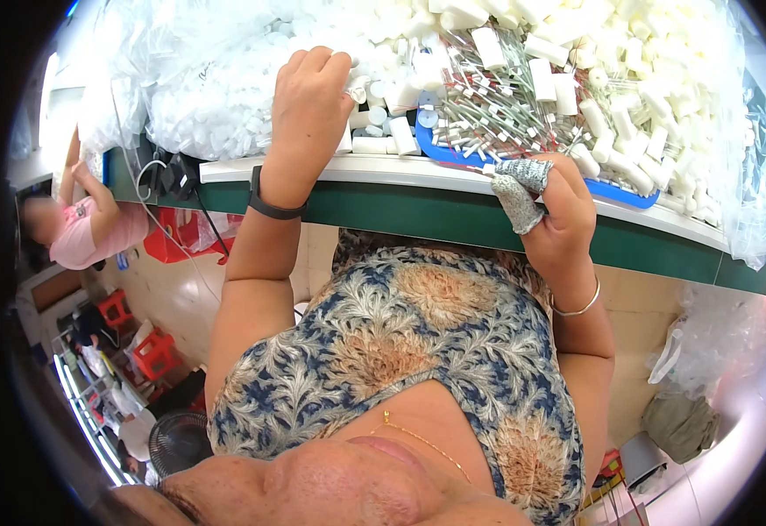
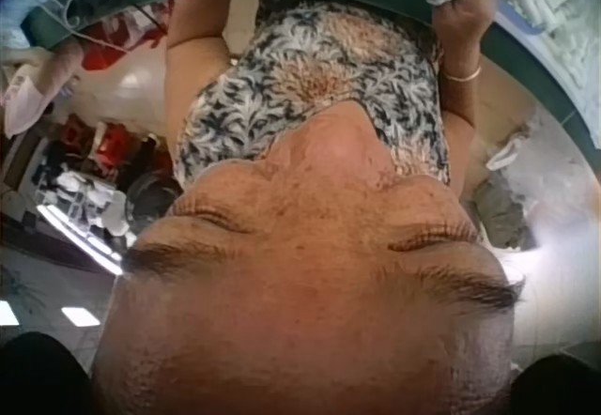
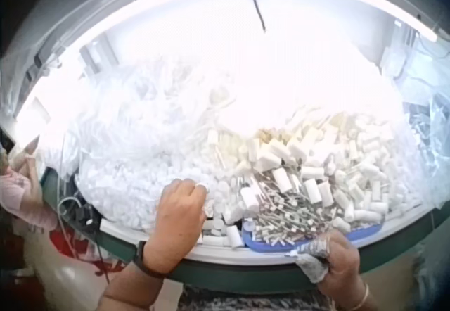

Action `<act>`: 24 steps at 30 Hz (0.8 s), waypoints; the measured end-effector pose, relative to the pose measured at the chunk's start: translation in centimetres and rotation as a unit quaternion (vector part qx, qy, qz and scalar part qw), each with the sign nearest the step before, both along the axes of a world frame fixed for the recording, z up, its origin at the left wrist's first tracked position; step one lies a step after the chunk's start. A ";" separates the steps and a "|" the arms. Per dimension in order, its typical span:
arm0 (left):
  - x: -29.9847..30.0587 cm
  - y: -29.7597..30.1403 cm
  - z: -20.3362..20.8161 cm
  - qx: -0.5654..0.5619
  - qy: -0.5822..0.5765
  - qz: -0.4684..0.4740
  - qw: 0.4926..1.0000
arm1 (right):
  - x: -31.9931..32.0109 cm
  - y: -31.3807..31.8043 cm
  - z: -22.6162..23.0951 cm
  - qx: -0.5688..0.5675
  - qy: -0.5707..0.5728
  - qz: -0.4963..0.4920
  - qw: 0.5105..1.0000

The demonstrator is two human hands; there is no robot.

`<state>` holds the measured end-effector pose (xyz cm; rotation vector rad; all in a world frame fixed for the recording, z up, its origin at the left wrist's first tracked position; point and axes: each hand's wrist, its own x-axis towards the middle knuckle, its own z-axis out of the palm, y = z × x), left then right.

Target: Assembling small white plastic components by inserting metal pins into them at a workshop workbench.

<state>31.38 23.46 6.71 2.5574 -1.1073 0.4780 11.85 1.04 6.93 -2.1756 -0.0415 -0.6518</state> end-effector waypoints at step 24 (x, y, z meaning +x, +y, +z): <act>-6.2 -2.0 0.0 -0.441 0.775 -0.160 0.424 | 0.2 0.2 0.5 -0.053 -0.080 -0.052 0.994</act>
